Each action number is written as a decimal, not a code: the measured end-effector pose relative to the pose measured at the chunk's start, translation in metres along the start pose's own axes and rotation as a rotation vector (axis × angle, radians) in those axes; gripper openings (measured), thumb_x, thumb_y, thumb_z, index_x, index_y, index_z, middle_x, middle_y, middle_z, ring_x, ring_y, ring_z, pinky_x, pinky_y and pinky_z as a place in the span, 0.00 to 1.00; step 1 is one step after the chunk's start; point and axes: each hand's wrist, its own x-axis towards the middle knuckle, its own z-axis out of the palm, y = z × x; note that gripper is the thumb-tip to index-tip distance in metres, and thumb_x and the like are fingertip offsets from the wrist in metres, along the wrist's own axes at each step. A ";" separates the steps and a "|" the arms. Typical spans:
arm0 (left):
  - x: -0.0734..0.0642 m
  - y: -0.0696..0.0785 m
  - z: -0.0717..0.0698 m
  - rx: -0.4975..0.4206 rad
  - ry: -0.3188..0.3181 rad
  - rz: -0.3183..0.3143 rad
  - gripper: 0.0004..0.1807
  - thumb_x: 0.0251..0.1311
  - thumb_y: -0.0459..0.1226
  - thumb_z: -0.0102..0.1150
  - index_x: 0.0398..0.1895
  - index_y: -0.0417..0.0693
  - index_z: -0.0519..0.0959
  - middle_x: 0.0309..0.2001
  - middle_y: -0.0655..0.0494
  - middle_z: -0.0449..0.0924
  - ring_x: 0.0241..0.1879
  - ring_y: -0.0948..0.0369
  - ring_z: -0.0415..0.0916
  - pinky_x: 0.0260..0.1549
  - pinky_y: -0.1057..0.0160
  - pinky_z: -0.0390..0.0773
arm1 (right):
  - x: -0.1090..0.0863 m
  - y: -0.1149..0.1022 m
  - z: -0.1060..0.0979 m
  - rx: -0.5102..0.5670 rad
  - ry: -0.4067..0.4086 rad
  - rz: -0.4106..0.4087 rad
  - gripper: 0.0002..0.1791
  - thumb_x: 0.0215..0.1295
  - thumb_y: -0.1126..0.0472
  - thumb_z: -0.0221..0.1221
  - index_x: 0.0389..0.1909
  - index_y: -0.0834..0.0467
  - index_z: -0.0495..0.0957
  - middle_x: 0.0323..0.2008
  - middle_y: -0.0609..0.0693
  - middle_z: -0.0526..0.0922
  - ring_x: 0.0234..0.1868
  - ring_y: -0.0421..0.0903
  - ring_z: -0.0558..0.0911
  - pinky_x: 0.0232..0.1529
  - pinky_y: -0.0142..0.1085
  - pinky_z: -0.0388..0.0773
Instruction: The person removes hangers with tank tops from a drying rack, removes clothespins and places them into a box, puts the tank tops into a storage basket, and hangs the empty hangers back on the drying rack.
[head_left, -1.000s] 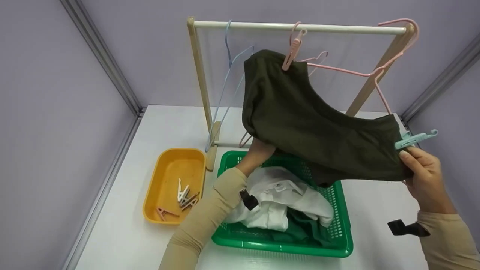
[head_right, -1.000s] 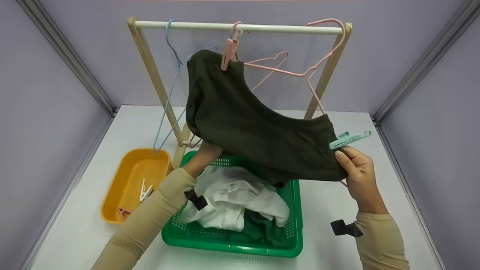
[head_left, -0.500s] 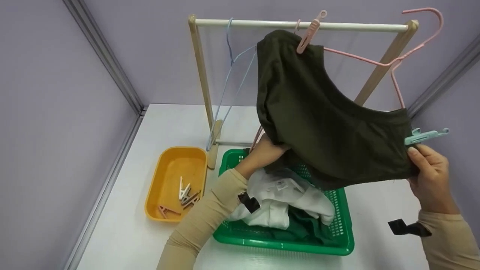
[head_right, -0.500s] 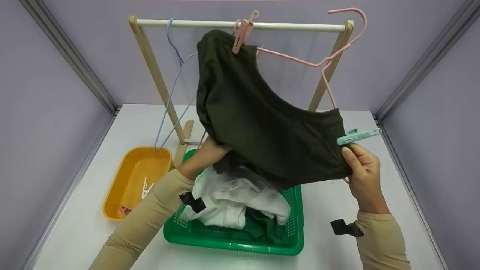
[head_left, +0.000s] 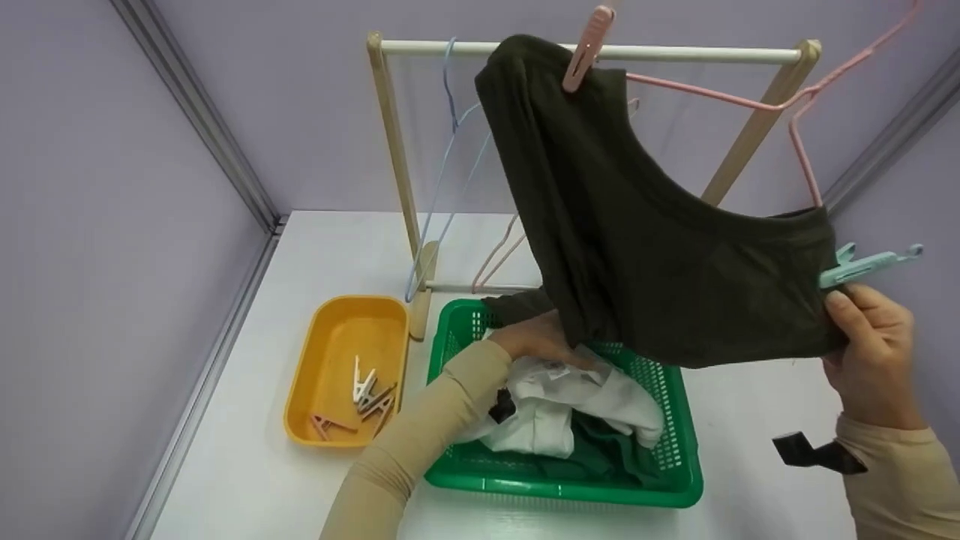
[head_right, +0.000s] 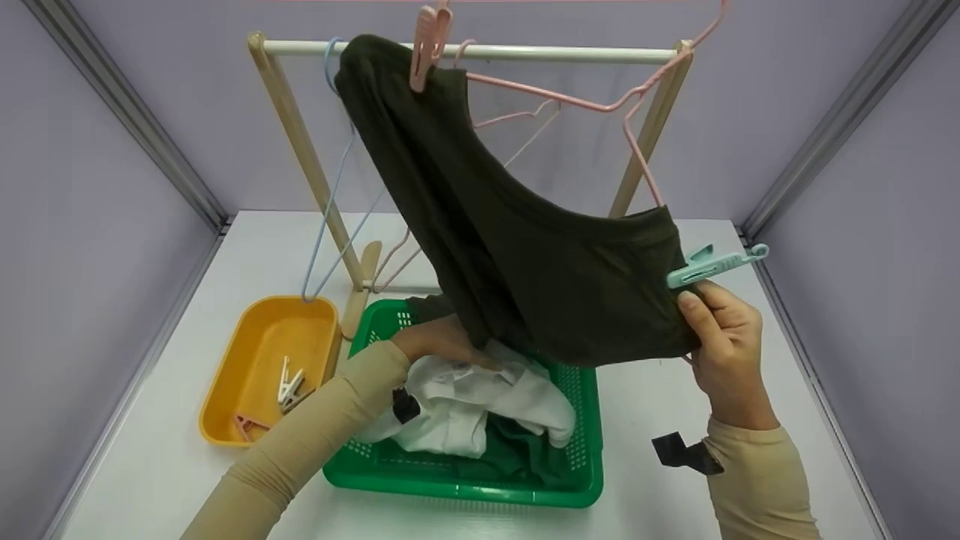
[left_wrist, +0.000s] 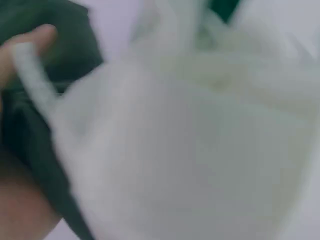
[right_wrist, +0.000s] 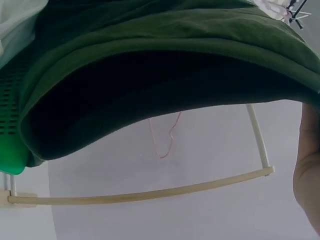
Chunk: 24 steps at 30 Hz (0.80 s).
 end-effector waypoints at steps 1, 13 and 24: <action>0.001 -0.001 0.002 0.044 0.012 -0.005 0.41 0.61 0.53 0.59 0.74 0.54 0.55 0.72 0.52 0.59 0.69 0.57 0.62 0.69 0.60 0.65 | 0.000 0.001 0.000 0.004 0.001 -0.004 0.19 0.66 0.83 0.34 0.32 0.78 0.75 0.20 0.56 0.82 0.15 0.42 0.78 0.14 0.28 0.74; -0.005 -0.003 -0.011 -0.032 0.558 0.070 0.19 0.72 0.40 0.42 0.59 0.38 0.69 0.55 0.41 0.74 0.53 0.53 0.74 0.59 0.54 0.74 | 0.000 0.001 -0.013 0.034 0.046 -0.015 0.17 0.68 0.82 0.35 0.37 0.80 0.74 0.29 0.61 0.84 0.25 0.48 0.85 0.27 0.34 0.84; -0.020 0.007 -0.036 -0.285 0.712 0.104 0.27 0.71 0.40 0.43 0.70 0.39 0.58 0.69 0.41 0.62 0.65 0.52 0.64 0.71 0.53 0.62 | -0.007 -0.002 -0.025 -0.120 0.110 0.021 0.13 0.68 0.80 0.42 0.34 0.76 0.77 0.14 0.52 0.76 0.07 0.42 0.63 0.07 0.30 0.48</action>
